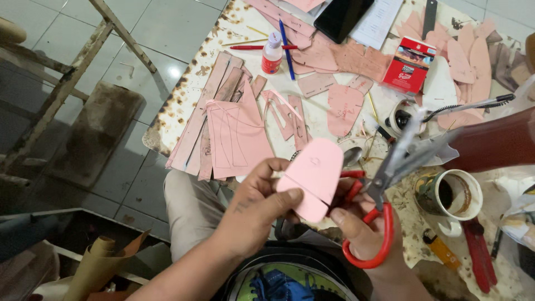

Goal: The person uses red-handled scissors to cut along marked lines on pink pattern pieces. They rotate the pieces to follow curved edges and trim excess material, then place the finished cutouts on the table.

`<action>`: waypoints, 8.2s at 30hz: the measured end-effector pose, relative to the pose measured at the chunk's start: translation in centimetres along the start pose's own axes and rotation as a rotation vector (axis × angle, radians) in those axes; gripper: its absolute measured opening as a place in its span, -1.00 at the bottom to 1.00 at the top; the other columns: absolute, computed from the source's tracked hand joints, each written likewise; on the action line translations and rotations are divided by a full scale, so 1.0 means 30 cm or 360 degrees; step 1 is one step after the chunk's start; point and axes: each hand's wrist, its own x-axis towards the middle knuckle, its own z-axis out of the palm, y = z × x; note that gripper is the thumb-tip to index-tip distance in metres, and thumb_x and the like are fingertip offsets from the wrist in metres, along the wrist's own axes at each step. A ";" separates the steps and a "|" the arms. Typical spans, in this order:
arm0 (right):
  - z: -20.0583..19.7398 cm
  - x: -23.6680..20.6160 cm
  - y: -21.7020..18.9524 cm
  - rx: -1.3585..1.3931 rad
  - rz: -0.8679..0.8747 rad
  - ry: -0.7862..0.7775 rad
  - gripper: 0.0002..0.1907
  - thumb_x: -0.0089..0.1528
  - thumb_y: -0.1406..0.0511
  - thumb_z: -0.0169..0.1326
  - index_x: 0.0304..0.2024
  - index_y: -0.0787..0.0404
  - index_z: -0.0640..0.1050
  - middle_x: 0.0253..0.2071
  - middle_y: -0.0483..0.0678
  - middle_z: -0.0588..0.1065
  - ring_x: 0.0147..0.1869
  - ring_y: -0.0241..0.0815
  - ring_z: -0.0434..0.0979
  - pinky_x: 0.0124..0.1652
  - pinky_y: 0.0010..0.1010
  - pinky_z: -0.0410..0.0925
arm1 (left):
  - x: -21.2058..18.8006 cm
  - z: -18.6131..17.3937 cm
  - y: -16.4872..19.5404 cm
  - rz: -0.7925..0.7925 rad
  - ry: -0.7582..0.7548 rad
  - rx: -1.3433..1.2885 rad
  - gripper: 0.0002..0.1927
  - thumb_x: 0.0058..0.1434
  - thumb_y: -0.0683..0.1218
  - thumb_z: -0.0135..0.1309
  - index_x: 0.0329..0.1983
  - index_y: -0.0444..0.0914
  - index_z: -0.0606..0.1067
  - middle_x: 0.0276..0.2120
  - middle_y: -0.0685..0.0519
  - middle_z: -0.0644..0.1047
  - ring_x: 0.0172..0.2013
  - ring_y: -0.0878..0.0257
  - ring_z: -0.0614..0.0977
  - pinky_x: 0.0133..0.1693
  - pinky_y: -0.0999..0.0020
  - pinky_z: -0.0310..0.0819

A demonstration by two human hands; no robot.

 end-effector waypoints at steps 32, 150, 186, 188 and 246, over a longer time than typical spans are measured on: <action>-0.104 0.022 0.091 0.0365 -0.0073 -0.0103 -0.52 0.31 0.26 0.20 0.14 0.45 0.39 -0.08 0.16 0.53 -0.09 -0.07 0.59 -0.08 -0.18 0.45 | 0.001 -0.025 0.030 -0.0009 -0.0043 0.0262 -0.83 0.25 -0.22 0.18 -0.15 -0.38 0.47 -0.32 0.01 0.64 -0.31 0.31 0.63 -0.25 0.36 0.56; -0.022 -0.008 0.011 -0.0762 0.0566 -0.0350 -0.46 0.24 -0.10 0.09 -0.33 0.27 0.44 -0.48 -0.19 0.32 -0.41 -0.36 0.22 -0.41 -0.45 0.14 | -0.004 0.043 0.063 0.0185 0.0404 0.0424 -0.60 0.33 -0.16 0.02 0.16 -0.42 0.26 -0.25 -0.09 0.63 -0.33 0.26 0.70 -0.40 0.46 0.58; 0.011 -0.019 0.025 -0.0594 0.0750 -0.0053 -0.55 0.18 0.04 0.20 -0.23 0.34 0.57 -0.58 -0.18 0.35 -0.59 -0.39 0.27 -0.55 -0.51 0.19 | -0.006 0.032 0.053 0.0174 0.0402 0.0292 -0.60 0.33 -0.18 0.02 0.17 -0.41 0.28 -0.19 -0.10 0.62 -0.31 0.27 0.68 -0.28 0.38 0.62; 0.011 -0.018 0.022 -0.0621 0.0751 -0.0055 -0.56 0.16 0.03 0.18 -0.20 0.30 0.59 -0.59 -0.19 0.35 -0.59 -0.40 0.27 -0.56 -0.52 0.19 | -0.006 0.033 0.054 0.0170 0.0402 0.0296 -0.60 0.32 -0.18 0.03 0.17 -0.41 0.28 -0.19 -0.10 0.62 -0.32 0.27 0.68 -0.29 0.39 0.63; -0.013 -0.031 0.018 0.0218 0.0539 -0.0460 -0.07 0.17 -0.23 0.15 0.15 0.48 0.43 -0.36 -0.07 0.38 -0.34 -0.26 0.33 -0.31 -0.38 0.29 | -0.026 0.011 0.000 -0.0429 -0.0116 -0.0196 -0.76 0.37 -0.09 0.12 0.05 -0.26 0.54 -0.29 0.01 0.66 -0.41 0.32 0.66 -0.49 0.51 0.54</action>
